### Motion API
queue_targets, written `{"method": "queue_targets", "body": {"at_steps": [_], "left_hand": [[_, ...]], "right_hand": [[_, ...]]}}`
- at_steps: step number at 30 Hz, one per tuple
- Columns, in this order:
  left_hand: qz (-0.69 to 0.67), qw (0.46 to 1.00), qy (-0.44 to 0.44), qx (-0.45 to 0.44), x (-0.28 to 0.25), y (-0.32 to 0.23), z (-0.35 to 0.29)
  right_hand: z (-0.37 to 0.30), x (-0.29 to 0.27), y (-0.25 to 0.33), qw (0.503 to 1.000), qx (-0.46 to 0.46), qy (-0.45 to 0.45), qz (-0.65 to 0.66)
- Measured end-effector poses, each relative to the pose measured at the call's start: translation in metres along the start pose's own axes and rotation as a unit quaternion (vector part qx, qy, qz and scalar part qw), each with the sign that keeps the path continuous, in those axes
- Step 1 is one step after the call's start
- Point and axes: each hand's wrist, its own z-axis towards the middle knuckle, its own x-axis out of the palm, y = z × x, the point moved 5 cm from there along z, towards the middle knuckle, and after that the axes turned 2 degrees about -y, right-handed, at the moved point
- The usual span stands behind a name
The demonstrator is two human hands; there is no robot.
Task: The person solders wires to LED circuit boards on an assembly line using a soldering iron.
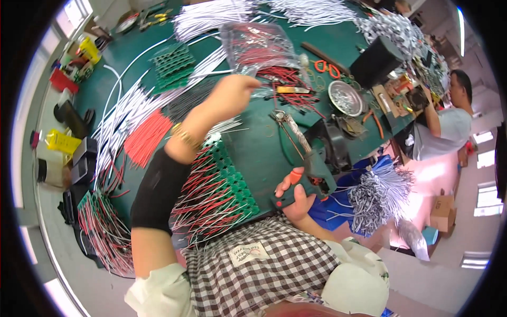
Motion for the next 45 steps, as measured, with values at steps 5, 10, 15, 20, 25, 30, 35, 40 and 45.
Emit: {"method": "queue_targets", "body": {"at_steps": [5, 10, 15, 20, 25, 30, 35, 40, 45], "left_hand": [[0.189, 0.943, 0.232, 0.147, 0.090, 0.019, 0.084], [0.123, 0.945, 0.156, 0.259, 0.106, 0.017, 0.105], [0.211, 0.938, 0.266, 0.068, 0.122, 0.015, 0.119], [0.222, 0.942, 0.195, 0.158, 0.131, 0.007, 0.102], [0.247, 0.945, 0.171, 0.127, 0.134, 0.009, 0.099], [0.205, 0.953, 0.197, 0.105, 0.129, 0.011, 0.097], [0.152, 0.966, 0.188, 0.095, 0.120, 0.001, 0.095], [0.147, 0.959, 0.191, 0.152, 0.102, -0.015, 0.098], [0.084, 0.973, 0.215, 0.029, 0.096, -0.025, 0.125]], "right_hand": [[-0.012, -0.016, 0.003, 0.998, -0.054, -0.001, 0.040], [-0.014, -0.017, 0.004, 0.996, -0.073, 0.052, 0.023], [-0.012, -0.022, 0.002, 0.996, -0.051, 0.061, 0.045], [-0.011, -0.018, 0.004, 0.994, -0.061, 0.069, 0.062], [-0.012, -0.013, 0.006, 0.995, -0.053, 0.060, 0.061], [-0.013, -0.013, 0.005, 0.993, -0.060, 0.060, 0.078], [-0.011, -0.011, 0.009, 0.992, -0.072, 0.074, 0.066], [-0.017, -0.013, 0.003, 0.990, -0.076, 0.081, 0.081], [-0.019, -0.012, 0.001, 0.992, -0.075, 0.060, 0.078]]}}
